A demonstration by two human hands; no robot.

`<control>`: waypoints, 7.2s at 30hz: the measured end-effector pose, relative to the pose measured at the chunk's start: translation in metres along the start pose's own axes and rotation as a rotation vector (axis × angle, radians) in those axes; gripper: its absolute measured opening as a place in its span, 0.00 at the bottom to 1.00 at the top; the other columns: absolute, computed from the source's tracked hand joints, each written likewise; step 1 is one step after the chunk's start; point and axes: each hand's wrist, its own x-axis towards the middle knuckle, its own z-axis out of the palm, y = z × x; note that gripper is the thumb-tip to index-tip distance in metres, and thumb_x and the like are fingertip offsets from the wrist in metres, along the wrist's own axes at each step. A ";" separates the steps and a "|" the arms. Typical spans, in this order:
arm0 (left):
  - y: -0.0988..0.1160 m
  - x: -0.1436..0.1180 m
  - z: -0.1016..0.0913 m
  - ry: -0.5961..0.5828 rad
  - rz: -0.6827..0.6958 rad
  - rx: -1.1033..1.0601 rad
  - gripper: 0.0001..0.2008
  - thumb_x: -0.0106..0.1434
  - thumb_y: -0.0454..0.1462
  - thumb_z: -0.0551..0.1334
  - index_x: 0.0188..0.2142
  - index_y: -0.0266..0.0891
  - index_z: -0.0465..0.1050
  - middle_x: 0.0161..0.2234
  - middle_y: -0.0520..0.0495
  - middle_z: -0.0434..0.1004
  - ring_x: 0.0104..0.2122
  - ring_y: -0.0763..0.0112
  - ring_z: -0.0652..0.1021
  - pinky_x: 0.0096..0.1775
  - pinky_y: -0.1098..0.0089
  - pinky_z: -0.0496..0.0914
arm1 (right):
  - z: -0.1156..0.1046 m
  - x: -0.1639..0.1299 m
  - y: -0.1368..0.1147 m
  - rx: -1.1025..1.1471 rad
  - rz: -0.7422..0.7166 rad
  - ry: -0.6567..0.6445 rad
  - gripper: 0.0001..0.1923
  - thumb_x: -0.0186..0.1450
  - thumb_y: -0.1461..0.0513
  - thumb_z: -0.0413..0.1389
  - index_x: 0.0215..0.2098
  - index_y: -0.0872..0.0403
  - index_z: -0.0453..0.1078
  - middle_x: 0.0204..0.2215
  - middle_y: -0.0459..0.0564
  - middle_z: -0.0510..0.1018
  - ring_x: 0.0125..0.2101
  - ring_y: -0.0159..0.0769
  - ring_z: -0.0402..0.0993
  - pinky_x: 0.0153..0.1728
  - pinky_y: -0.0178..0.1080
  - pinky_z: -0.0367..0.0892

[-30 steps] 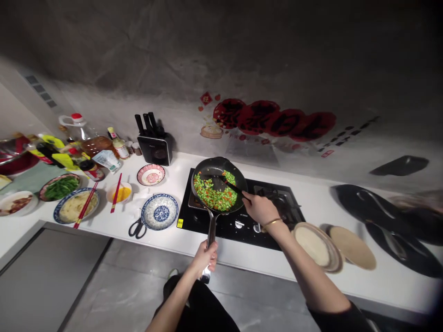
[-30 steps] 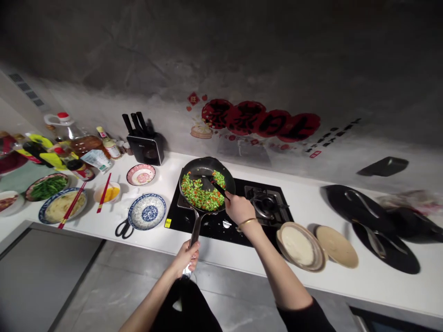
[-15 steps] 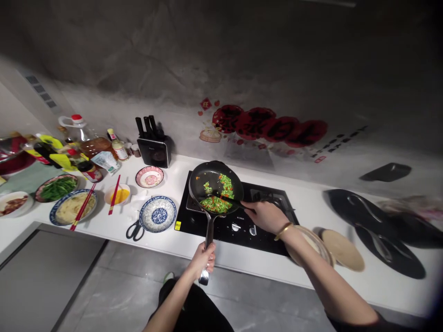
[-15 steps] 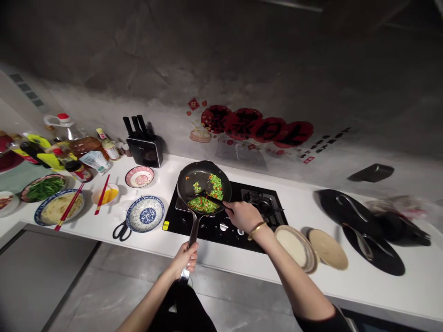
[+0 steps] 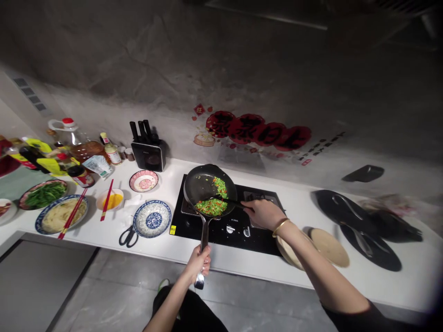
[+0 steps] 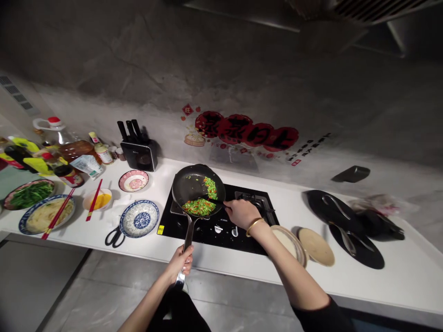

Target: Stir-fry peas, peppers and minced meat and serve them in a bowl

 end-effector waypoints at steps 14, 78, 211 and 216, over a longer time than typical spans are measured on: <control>0.015 -0.008 0.004 -0.014 -0.046 -0.054 0.26 0.43 0.54 0.66 0.27 0.42 0.52 0.15 0.64 0.52 0.10 0.87 0.52 0.15 0.79 0.42 | 0.016 -0.001 0.014 0.077 0.125 -0.069 0.18 0.63 0.62 0.45 0.46 0.53 0.72 0.37 0.57 0.78 0.39 0.42 0.74 0.38 0.39 0.66; -0.011 -0.150 -0.184 0.501 0.510 0.366 0.17 0.53 0.50 0.58 0.30 0.42 0.55 0.13 0.65 0.50 0.09 0.83 0.54 0.13 0.79 0.50 | 0.216 -0.105 -0.362 2.120 0.273 0.138 0.25 0.53 0.41 0.50 0.38 0.51 0.60 0.30 0.48 0.74 0.34 0.40 0.74 0.31 0.40 0.72; 0.009 -0.101 -0.299 0.782 0.705 1.396 0.13 0.63 0.40 0.51 0.43 0.36 0.65 0.19 0.50 0.68 0.22 0.68 0.74 0.25 0.74 0.56 | 0.135 -0.032 -0.182 0.264 -0.136 0.424 0.23 0.64 0.52 0.45 0.55 0.46 0.63 0.46 0.45 0.76 0.43 0.37 0.72 0.40 0.36 0.65; 0.011 -0.103 -0.297 0.792 0.695 1.387 0.12 0.63 0.40 0.51 0.43 0.37 0.65 0.17 0.51 0.66 0.21 0.68 0.73 0.24 0.74 0.56 | 0.137 -0.020 -0.182 0.320 -0.200 0.365 0.23 0.63 0.51 0.46 0.54 0.44 0.64 0.47 0.42 0.74 0.44 0.38 0.72 0.42 0.36 0.64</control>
